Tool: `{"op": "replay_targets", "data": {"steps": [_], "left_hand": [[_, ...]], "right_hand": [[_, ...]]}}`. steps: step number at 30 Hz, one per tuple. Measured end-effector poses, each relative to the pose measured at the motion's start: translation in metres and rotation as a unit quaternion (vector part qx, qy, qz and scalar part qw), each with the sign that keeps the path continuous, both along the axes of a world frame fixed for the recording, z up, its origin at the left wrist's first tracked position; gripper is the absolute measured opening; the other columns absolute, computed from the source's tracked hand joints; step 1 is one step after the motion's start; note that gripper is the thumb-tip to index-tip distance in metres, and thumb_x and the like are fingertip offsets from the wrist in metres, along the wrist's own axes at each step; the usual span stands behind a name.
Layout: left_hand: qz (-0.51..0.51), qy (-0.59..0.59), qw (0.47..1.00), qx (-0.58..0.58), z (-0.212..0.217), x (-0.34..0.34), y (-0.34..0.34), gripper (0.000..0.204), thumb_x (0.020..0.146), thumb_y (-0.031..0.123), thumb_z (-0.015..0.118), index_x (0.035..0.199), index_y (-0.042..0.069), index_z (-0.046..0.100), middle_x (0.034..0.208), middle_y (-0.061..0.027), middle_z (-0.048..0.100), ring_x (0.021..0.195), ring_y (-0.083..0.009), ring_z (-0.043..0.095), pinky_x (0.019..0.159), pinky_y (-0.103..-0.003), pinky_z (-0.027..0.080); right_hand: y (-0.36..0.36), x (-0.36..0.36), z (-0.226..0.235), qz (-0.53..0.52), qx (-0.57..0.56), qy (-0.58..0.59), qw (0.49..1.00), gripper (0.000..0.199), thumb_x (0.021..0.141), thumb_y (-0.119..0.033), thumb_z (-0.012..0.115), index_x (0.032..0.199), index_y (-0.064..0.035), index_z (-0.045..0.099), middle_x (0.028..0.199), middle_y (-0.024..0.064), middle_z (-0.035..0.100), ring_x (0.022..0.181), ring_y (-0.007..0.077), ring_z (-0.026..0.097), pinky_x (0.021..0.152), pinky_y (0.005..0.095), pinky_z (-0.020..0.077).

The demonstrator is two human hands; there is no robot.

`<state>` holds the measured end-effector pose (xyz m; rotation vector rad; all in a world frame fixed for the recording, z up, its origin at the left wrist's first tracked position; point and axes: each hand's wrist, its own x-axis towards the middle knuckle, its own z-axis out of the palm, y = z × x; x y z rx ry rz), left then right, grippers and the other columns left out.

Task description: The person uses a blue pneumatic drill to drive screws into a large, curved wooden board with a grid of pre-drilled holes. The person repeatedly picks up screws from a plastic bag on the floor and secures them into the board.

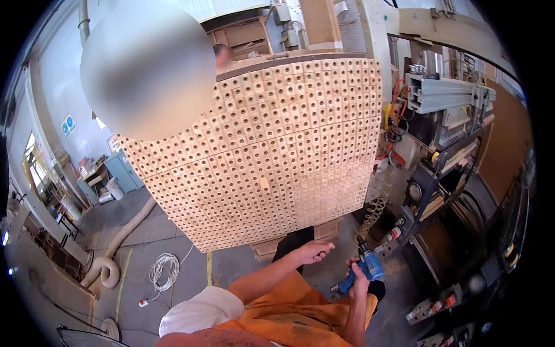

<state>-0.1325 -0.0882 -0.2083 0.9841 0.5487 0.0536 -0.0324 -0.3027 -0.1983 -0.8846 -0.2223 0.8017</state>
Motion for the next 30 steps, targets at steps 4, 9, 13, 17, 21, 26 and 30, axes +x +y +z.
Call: {"op": "replay_targets", "data": {"steps": [4,9,13,17,21,26,30], "left_hand": [[0.060,-0.027,0.998,-0.002,0.002,0.021,0.017,0.017,0.096,0.020,0.054,0.103,0.007,0.061,0.077,0.0037,0.053,0.057,-0.0028,0.044,0.041,-0.014,0.031],[0.052,-0.060,0.995,-0.062,0.013,0.065,0.037,0.021,0.097,0.030,0.052,0.097,0.010,0.059,0.075,0.0042,0.053,0.054,-0.0029,0.043,0.039,-0.015,0.030],[0.002,-0.039,0.997,-0.066,0.019,0.099,0.022,0.024,0.097,0.033,0.054,0.097,0.009,0.058,0.074,0.0037,0.051,0.054,-0.0026,0.041,0.039,-0.015,0.029],[0.023,0.002,1.000,-0.013,0.007,0.115,-0.008,0.023,0.097,0.031,0.055,0.097,0.008,0.058,0.074,0.0037,0.050,0.055,-0.0035,0.041,0.042,-0.016,0.030],[0.059,0.008,0.996,-0.069,-0.012,0.128,0.003,0.024,0.097,0.032,0.054,0.101,0.007,0.055,0.076,0.0046,0.049,0.055,-0.0025,0.038,0.043,-0.015,0.030],[-0.014,0.007,0.995,-0.094,-0.009,0.142,0.017,0.025,0.097,0.032,0.054,0.101,0.007,0.055,0.077,0.0032,0.048,0.057,-0.0034,0.039,0.043,-0.016,0.030],[-0.037,0.042,0.998,-0.015,-0.015,0.142,0.043,0.026,0.096,0.029,0.055,0.103,0.004,0.056,0.078,0.0016,0.048,0.056,-0.0040,0.039,0.043,-0.016,0.029]], "right_hand": [[-0.008,-0.007,0.016,-0.001,-0.027,-0.024,0.999,0.027,0.085,-0.011,0.067,0.110,-0.0104,0.059,0.102,0.0008,0.064,0.090,0.0148,0.063,0.063,0.0239,0.0487],[-0.022,0.005,0.005,0.019,-0.023,0.007,1.000,0.026,0.085,-0.006,0.066,0.110,-0.0068,0.059,0.110,0.0056,0.065,0.104,0.0195,0.063,0.066,0.0270,0.0467],[-0.041,0.029,-0.006,0.038,-0.018,0.070,0.997,0.024,0.088,-0.010,0.064,0.110,-0.0047,0.057,0.108,0.0085,0.066,0.102,0.0207,0.064,0.065,0.0270,0.0459],[-0.054,0.042,-0.026,0.015,-0.052,0.073,0.996,0.025,0.088,-0.017,0.064,0.109,-0.0048,0.057,0.106,0.0099,0.065,0.100,0.0221,0.064,0.062,0.0270,0.0463],[-0.060,0.054,-0.028,0.000,-0.023,0.096,0.995,0.026,0.088,-0.018,0.066,0.108,-0.0047,0.058,0.102,0.0100,0.066,0.098,0.0213,0.064,0.059,0.0261,0.0478],[-0.042,0.059,-0.051,0.011,-0.001,0.132,0.991,0.024,0.088,-0.017,0.065,0.108,-0.0045,0.058,0.101,0.0114,0.065,0.097,0.0223,0.065,0.058,0.0251,0.0494],[-0.016,0.062,-0.059,0.024,0.003,0.136,0.990,0.025,0.088,-0.016,0.065,0.109,-0.0038,0.058,0.102,0.0120,0.065,0.097,0.0223,0.065,0.057,0.0245,0.0492]]}}
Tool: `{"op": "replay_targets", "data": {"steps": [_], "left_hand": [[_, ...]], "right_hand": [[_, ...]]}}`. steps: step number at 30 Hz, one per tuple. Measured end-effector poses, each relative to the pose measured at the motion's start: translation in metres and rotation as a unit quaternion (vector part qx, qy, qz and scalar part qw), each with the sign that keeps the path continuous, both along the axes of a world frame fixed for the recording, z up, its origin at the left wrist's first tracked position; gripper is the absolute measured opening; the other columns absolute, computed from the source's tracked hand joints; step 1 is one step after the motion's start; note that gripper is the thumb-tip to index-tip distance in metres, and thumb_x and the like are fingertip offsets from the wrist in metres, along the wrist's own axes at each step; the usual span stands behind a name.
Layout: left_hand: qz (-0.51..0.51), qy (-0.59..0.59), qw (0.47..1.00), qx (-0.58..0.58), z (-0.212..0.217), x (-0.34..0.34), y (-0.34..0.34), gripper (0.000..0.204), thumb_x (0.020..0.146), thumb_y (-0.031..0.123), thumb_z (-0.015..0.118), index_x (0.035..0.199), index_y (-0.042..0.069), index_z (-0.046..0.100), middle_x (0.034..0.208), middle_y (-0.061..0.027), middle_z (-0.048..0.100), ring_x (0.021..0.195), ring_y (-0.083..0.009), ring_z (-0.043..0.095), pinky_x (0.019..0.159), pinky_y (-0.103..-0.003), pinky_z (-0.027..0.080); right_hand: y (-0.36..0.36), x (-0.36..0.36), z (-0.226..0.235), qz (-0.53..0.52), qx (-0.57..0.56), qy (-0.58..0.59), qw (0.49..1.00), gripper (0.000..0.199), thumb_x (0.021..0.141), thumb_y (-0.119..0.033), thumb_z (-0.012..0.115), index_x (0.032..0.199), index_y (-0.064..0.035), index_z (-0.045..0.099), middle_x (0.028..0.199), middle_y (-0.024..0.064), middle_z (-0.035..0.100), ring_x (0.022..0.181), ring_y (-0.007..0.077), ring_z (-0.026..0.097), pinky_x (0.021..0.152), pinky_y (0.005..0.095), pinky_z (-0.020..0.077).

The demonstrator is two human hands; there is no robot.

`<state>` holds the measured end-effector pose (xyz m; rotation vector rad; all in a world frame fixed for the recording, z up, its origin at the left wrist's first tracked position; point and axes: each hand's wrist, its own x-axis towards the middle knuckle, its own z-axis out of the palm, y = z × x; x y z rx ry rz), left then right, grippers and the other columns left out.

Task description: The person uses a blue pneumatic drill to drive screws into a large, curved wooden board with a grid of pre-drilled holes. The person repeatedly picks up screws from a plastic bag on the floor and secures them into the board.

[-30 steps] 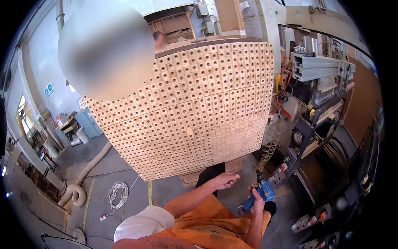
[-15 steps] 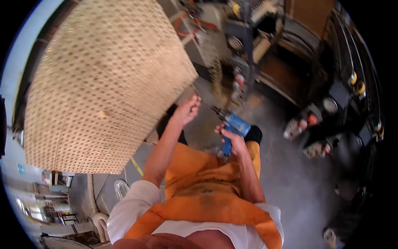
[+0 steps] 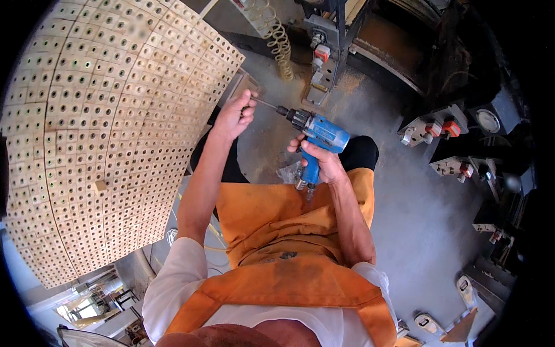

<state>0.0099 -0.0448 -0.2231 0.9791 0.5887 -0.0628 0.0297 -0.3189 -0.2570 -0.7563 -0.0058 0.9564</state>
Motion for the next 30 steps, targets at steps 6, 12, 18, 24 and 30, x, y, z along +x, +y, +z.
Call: {"op": "replay_targets", "data": {"steps": [6,12,18,24,30], "left_hand": [[0.025,0.032,0.999,0.034,0.013,0.008,0.026,0.026,0.096,0.029,0.056,0.100,0.003,0.056,0.077,0.0012,0.048,0.057,-0.0048,0.041,0.043,-0.016,0.029],[0.070,-0.042,0.997,0.000,0.008,0.032,0.041,0.027,0.097,0.027,0.054,0.106,0.001,0.056,0.078,0.0001,0.049,0.061,-0.0059,0.044,0.045,-0.017,0.032],[0.169,-0.078,0.978,-0.093,-0.006,0.044,0.047,0.022,0.098,0.017,0.048,0.116,0.007,0.055,0.078,-0.0005,0.050,0.061,-0.0093,0.043,0.045,-0.020,0.032],[0.198,-0.116,0.967,-0.115,-0.008,0.046,0.041,0.020,0.098,0.018,0.049,0.114,0.007,0.054,0.078,-0.0002,0.049,0.061,-0.0089,0.043,0.045,-0.020,0.032],[0.136,-0.054,0.983,-0.110,0.001,0.033,0.039,0.018,0.099,0.021,0.046,0.102,0.005,0.052,0.081,-0.0015,0.051,0.058,-0.0075,0.042,0.043,-0.019,0.031]], "right_hand": [[0.038,-0.005,0.016,-0.009,-0.064,-0.068,0.996,0.033,0.088,-0.015,0.066,0.118,-0.0043,0.057,0.115,0.0114,0.063,0.103,0.0214,0.063,0.065,0.0266,0.0482],[0.070,0.010,0.016,-0.031,-0.016,-0.012,0.999,0.029,0.088,-0.013,0.065,0.114,-0.0043,0.057,0.111,0.0115,0.064,0.104,0.0226,0.063,0.064,0.0268,0.0483],[0.112,0.020,0.001,-0.054,0.018,0.016,0.998,0.023,0.087,-0.010,0.064,0.108,-0.0041,0.057,0.103,0.0118,0.066,0.099,0.0234,0.065,0.061,0.0262,0.0484],[0.117,0.028,-0.002,-0.041,0.038,0.020,0.998,0.023,0.086,-0.010,0.064,0.107,-0.0046,0.056,0.099,0.0106,0.065,0.098,0.0226,0.065,0.058,0.0252,0.0486],[0.113,0.036,0.006,-0.029,0.002,-0.010,1.000,0.023,0.085,-0.008,0.064,0.106,-0.0037,0.056,0.097,0.0097,0.066,0.094,0.0216,0.066,0.058,0.0248,0.0483]]}}
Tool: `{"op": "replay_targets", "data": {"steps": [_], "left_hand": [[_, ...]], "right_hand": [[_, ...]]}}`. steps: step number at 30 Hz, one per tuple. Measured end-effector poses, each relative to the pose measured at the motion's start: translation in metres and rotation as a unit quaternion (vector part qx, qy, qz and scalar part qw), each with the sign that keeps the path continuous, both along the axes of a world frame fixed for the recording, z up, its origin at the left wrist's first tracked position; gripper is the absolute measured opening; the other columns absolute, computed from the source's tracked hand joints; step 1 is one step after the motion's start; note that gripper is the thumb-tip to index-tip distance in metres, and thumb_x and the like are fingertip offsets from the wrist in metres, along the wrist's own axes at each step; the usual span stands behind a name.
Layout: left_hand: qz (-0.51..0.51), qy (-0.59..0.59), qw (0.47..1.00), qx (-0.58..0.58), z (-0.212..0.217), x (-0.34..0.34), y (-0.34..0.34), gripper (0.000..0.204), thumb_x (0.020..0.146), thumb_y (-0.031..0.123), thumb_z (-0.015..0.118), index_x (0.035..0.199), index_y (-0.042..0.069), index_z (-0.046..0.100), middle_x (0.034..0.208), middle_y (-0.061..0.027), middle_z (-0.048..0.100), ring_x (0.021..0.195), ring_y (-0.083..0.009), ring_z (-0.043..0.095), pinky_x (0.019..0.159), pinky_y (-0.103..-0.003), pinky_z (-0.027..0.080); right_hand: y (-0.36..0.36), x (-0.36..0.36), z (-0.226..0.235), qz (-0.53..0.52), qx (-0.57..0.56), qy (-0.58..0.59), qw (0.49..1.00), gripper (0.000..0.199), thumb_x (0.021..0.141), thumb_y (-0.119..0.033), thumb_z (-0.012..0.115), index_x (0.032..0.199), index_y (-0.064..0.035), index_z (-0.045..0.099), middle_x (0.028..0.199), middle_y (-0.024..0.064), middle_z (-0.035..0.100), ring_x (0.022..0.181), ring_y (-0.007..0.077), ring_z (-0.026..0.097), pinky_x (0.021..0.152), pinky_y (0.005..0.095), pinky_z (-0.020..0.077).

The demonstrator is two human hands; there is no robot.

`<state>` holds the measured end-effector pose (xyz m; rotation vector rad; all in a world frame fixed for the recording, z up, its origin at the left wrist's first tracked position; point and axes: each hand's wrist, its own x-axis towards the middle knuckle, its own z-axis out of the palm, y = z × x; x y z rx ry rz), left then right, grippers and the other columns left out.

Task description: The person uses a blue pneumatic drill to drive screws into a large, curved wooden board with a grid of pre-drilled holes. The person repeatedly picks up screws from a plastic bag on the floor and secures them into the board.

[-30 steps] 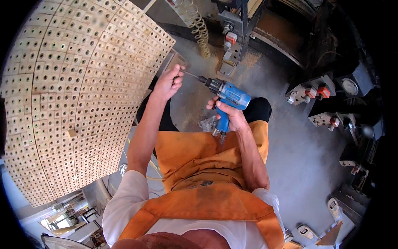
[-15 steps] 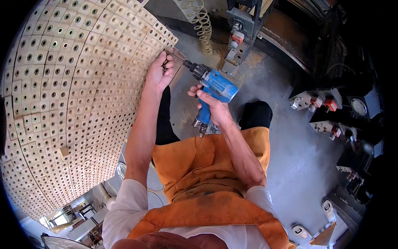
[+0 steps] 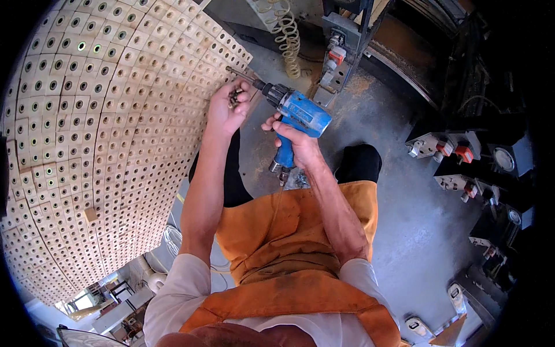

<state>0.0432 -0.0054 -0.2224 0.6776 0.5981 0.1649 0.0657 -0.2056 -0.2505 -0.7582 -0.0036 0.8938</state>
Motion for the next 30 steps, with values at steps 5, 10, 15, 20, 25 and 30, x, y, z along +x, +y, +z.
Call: {"op": "replay_targets", "data": {"steps": [5,10,15,20,25,30], "left_hand": [[-0.034,0.003,0.999,-0.008,-0.003,-0.027,-0.005,0.021,0.099,0.023,0.046,0.102,0.004,0.052,0.082,-0.0016,0.051,0.055,-0.0061,0.041,0.041,-0.018,0.031],[-0.038,-0.004,0.999,0.020,-0.005,-0.039,-0.005,0.021,0.099,0.020,0.046,0.108,0.003,0.053,0.084,-0.0020,0.051,0.058,-0.0053,0.043,0.043,-0.016,0.032],[-0.032,-0.003,0.999,0.029,-0.003,-0.040,-0.004,0.025,0.097,0.014,0.047,0.117,0.001,0.055,0.088,-0.0040,0.054,0.063,-0.0075,0.047,0.045,-0.017,0.035],[-0.009,0.004,0.999,0.051,-0.005,-0.039,-0.001,0.025,0.096,0.012,0.048,0.118,0.001,0.056,0.091,-0.0052,0.056,0.066,-0.0090,0.048,0.047,-0.019,0.037],[0.032,-0.008,0.998,0.053,-0.003,-0.035,0.002,0.019,0.097,0.014,0.049,0.109,0.002,0.057,0.087,-0.0027,0.054,0.063,-0.0074,0.046,0.047,-0.018,0.035],[0.032,-0.060,0.997,0.019,0.000,-0.032,0.004,0.020,0.097,0.023,0.053,0.100,0.004,0.057,0.079,0.0012,0.051,0.060,-0.0049,0.042,0.045,-0.016,0.032]], "right_hand": [[0.000,0.004,0.004,0.003,-0.017,-0.023,1.000,0.023,0.085,-0.007,0.064,0.106,-0.0029,0.057,0.097,0.0097,0.066,0.094,0.0216,0.066,0.059,0.0248,0.0479],[0.001,0.006,0.011,0.007,-0.030,-0.034,0.999,0.023,0.085,-0.007,0.063,0.107,-0.0019,0.057,0.098,0.0100,0.066,0.095,0.0222,0.067,0.060,0.0257,0.0479],[0.002,0.005,0.011,0.010,-0.041,-0.039,0.998,0.024,0.086,-0.008,0.063,0.108,-0.0013,0.057,0.099,0.0102,0.066,0.096,0.0229,0.067,0.060,0.0261,0.0481],[0.002,0.005,0.010,0.006,-0.031,-0.036,0.999,0.024,0.086,-0.009,0.063,0.109,-0.0013,0.057,0.100,0.0109,0.066,0.098,0.0231,0.066,0.060,0.0262,0.0482],[-0.011,0.002,0.011,0.021,-0.038,-0.044,0.998,0.025,0.087,-0.009,0.063,0.109,-0.0018,0.057,0.103,0.0117,0.065,0.100,0.0233,0.065,0.061,0.0258,0.0482],[-0.040,0.001,0.002,0.086,-0.024,-0.020,0.996,0.026,0.085,-0.009,0.065,0.109,-0.0024,0.057,0.102,0.0121,0.065,0.098,0.0229,0.065,0.060,0.0252,0.0482]]}}
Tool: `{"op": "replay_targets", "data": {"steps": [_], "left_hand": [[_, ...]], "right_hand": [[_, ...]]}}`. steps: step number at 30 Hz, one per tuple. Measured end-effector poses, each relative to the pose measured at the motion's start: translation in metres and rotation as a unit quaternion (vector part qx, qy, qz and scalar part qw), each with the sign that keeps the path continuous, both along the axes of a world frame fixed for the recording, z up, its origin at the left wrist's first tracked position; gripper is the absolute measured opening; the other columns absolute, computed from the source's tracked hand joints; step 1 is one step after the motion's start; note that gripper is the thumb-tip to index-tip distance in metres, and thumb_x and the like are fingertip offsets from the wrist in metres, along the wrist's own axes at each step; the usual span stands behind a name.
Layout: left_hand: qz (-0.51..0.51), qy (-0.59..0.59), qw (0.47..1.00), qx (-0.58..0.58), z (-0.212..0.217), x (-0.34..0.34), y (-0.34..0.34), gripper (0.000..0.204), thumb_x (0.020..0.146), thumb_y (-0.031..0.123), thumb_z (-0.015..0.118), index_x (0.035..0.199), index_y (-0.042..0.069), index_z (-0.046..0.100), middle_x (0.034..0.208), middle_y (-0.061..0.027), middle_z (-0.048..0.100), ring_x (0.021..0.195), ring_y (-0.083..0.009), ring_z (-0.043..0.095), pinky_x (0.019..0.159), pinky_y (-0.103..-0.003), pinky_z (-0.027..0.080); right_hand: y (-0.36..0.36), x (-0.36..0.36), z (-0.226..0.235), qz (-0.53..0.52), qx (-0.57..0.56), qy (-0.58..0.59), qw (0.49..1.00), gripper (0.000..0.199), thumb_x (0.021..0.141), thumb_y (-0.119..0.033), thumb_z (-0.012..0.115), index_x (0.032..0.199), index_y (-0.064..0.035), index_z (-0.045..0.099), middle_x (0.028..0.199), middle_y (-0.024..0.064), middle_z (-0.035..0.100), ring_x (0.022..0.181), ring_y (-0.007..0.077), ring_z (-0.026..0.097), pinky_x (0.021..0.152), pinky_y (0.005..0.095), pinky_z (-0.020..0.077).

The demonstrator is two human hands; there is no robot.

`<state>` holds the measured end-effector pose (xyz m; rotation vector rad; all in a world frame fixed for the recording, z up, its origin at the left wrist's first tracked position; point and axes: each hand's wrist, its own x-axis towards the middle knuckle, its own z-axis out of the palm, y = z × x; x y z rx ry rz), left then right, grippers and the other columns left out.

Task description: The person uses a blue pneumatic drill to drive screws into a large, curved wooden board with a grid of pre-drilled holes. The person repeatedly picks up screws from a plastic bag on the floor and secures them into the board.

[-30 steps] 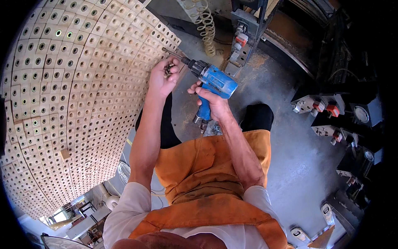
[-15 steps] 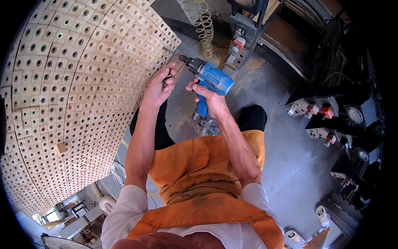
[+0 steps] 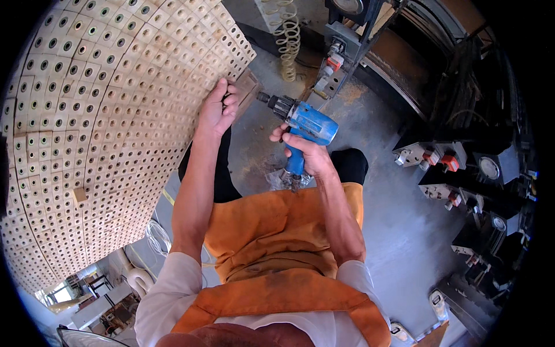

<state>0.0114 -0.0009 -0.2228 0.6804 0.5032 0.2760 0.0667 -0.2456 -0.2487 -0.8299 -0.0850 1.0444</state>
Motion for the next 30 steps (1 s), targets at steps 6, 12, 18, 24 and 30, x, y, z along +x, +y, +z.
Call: {"op": "replay_targets", "data": {"steps": [6,12,18,24,30], "left_hand": [[-0.057,0.106,0.986,0.116,0.007,0.003,0.002,0.024,0.097,0.028,0.054,0.101,0.004,0.057,0.077,0.0015,0.050,0.057,-0.0049,0.041,0.044,-0.016,0.031],[0.035,0.033,0.997,0.053,-0.006,0.017,-0.001,0.024,0.098,0.027,0.053,0.107,0.005,0.057,0.078,0.0000,0.051,0.061,-0.0068,0.045,0.045,-0.019,0.034],[0.028,0.003,0.999,0.030,-0.009,0.017,0.000,0.021,0.095,0.012,0.050,0.112,0.001,0.054,0.084,-0.0029,0.052,0.068,-0.0101,0.048,0.050,-0.021,0.037],[-0.053,0.060,0.996,0.050,-0.013,0.003,0.001,0.025,0.090,0.002,0.049,0.112,-0.006,0.052,0.088,-0.0057,0.054,0.068,-0.0098,0.047,0.050,-0.020,0.036],[-0.053,0.110,0.992,0.039,-0.008,-0.013,-0.001,0.018,0.098,0.015,0.049,0.107,0.000,0.056,0.082,-0.0019,0.053,0.061,-0.0073,0.044,0.045,-0.018,0.033]], "right_hand": [[-0.005,-0.003,-0.006,-0.010,-0.007,-0.021,1.000,0.027,0.083,-0.010,0.068,0.107,-0.0039,0.059,0.103,0.0099,0.067,0.099,0.0211,0.065,0.062,0.0275,0.0466],[0.025,-0.015,-0.002,-0.052,-0.020,-0.038,0.998,0.026,0.085,-0.010,0.067,0.108,-0.0045,0.058,0.101,0.0096,0.066,0.098,0.0217,0.065,0.062,0.0264,0.0475],[0.037,-0.012,-0.003,-0.061,0.005,-0.023,0.998,0.025,0.084,-0.009,0.066,0.107,-0.0040,0.057,0.099,0.0095,0.066,0.096,0.0216,0.065,0.061,0.0257,0.0470],[0.045,-0.013,0.003,-0.061,-0.011,-0.043,0.997,0.023,0.085,-0.008,0.064,0.106,-0.0035,0.057,0.098,0.0090,0.066,0.095,0.0215,0.066,0.061,0.0260,0.0466],[0.046,-0.015,0.006,-0.064,-0.015,-0.043,0.997,0.024,0.086,-0.008,0.064,0.108,-0.0026,0.057,0.099,0.0096,0.066,0.096,0.0223,0.066,0.061,0.0267,0.0468]]}}
